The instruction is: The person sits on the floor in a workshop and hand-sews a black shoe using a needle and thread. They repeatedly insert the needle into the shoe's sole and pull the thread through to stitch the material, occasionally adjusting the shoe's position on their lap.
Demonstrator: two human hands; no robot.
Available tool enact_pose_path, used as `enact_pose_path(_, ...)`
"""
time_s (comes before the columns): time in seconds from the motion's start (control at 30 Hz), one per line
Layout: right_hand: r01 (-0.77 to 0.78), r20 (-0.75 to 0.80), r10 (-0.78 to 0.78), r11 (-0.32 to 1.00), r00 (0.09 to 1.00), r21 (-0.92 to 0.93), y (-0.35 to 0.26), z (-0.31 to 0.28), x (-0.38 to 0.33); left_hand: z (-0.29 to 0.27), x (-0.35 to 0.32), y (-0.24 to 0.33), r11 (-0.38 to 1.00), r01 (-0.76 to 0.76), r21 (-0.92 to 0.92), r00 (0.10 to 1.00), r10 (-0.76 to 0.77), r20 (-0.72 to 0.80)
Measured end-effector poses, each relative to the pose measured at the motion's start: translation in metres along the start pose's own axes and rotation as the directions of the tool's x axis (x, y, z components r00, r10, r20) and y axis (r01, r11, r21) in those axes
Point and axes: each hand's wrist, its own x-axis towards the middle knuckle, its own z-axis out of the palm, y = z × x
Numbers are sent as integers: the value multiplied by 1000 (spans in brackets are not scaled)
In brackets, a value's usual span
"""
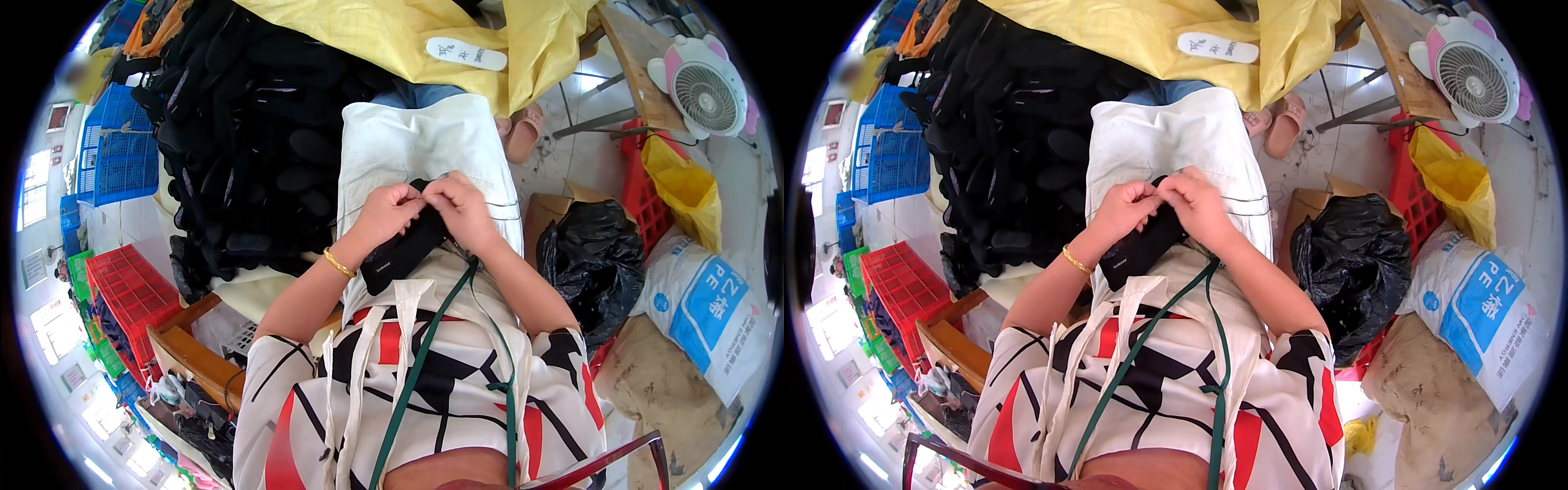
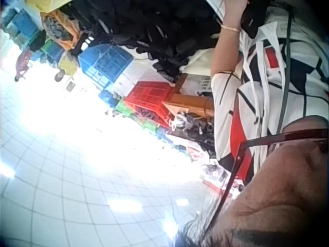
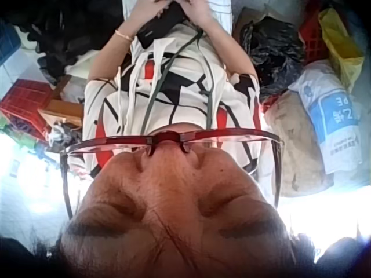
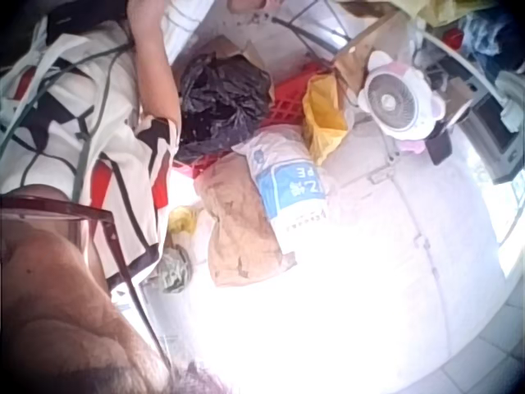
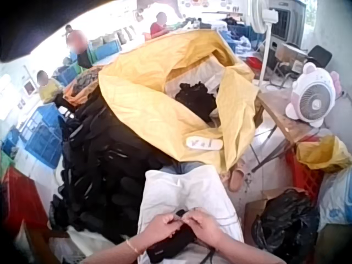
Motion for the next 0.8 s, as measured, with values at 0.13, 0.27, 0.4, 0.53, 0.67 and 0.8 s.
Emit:
enact_pose_path(0.13,-190,-85,284,808,955,558,-8,-70,-10,0,8,-16,953,-263,152,957,277,-85)
enact_pose_path(0.27,173,-336,498,344,799,923,18,-213,-38,-4,9,-15,963,-219,158,971,231,-64)
enact_pose_path(0.4,468,-744,594,587,305,661,61,-368,-99,-2,12,-17,966,-237,103,970,242,-38)
enact_pose_path(0.53,498,-882,442,735,163,460,98,-431,-161,-1,12,-16,925,-307,226,945,325,-48)
enact_pose_path(0.67,364,-932,355,860,75,357,80,-413,-150,4,6,-7,617,-536,577,741,671,-29)
enact_pose_path(0.8,362,-930,355,858,91,363,68,-413,-153,7,0,5,291,-533,795,596,795,109)
